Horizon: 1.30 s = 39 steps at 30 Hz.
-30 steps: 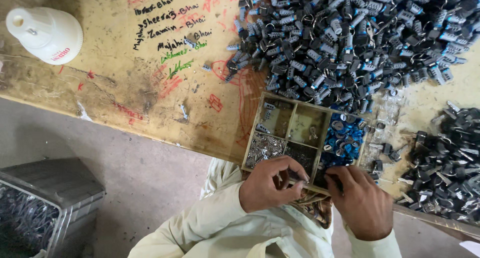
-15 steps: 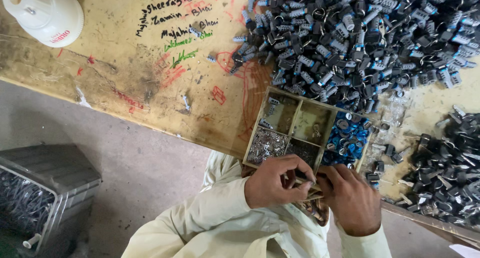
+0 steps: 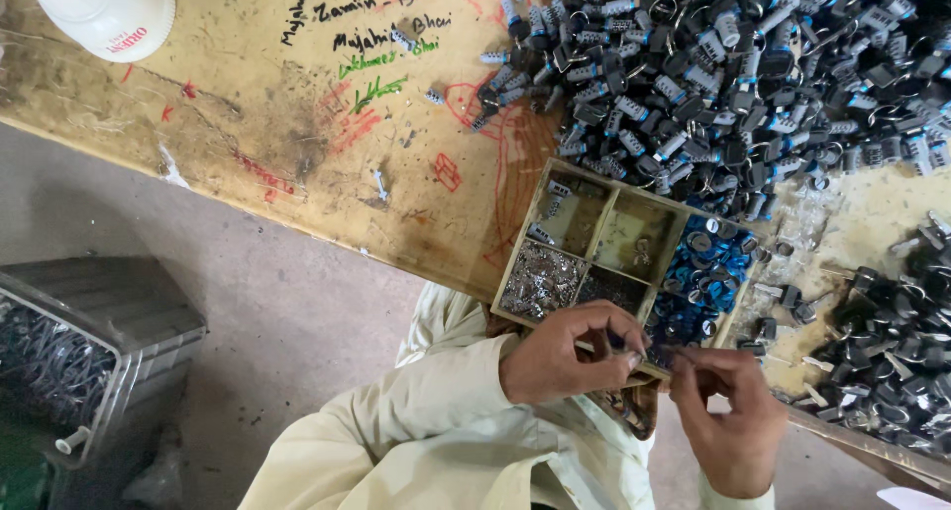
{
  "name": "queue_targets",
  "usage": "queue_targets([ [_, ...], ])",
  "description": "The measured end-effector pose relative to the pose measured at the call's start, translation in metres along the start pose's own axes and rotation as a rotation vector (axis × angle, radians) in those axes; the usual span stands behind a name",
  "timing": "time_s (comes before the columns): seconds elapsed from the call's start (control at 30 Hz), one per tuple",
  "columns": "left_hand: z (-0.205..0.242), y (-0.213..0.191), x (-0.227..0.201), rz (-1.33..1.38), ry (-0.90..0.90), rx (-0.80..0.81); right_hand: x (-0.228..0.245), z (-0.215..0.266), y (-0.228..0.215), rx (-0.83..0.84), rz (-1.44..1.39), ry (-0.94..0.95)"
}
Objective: The person assembles small key components by hand at a workbench. They pick up a key, insert a metal pin, and attach a blue plastic cap, repeating the process for multiple units. Completed assemblies are placed into a compartmentalized wooden tray.
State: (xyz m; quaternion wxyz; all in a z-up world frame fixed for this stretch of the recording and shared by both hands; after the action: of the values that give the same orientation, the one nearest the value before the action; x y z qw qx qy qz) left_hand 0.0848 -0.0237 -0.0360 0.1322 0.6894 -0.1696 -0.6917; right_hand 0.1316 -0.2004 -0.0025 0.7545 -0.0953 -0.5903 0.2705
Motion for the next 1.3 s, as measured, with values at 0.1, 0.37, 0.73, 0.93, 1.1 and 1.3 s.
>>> queue_targets([
  [0.1, 0.01, 0.015, 0.041, 0.351, -0.283, -0.049, 0.02, 0.017, 0.005, -0.093, -0.087, -0.227],
  [0.37, 0.029, 0.02, 0.07, 0.8, -0.518, -0.202, 0.047, 0.022, 0.027, -0.259, 0.113, -0.339],
  [0.73, 0.02, 0.026, 0.061, 0.89, -0.472, -0.166, 0.044, 0.02, 0.025, -0.299, 0.069, -0.318],
  [0.93, 0.023, 0.024, 0.055, 0.863, -0.49, -0.188, 0.049, 0.021, 0.029, -0.288, 0.131, -0.328],
  [1.1, 0.022, 0.022, 0.05, 0.831, -0.518, -0.198, 0.047, 0.014, 0.029, -0.267, 0.1, -0.304],
  [1.3, 0.021, 0.018, 0.048, 0.757, -0.518, -0.229, 0.034, 0.014, 0.032, -0.283, 0.034, -0.255],
])
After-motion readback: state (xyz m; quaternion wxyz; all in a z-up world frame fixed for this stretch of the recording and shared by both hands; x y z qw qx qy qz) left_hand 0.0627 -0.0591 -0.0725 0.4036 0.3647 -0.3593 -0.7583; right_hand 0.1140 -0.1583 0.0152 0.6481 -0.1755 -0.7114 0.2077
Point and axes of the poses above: each hand's wrist, its own z-axis away from the middle knuckle, its own y-axis out of the palm, x = y × z, the point moved 8 cm from there along -z, towards the middle knuckle, and after that the axes turned 8 degrees about y, right-handed, at the moved point
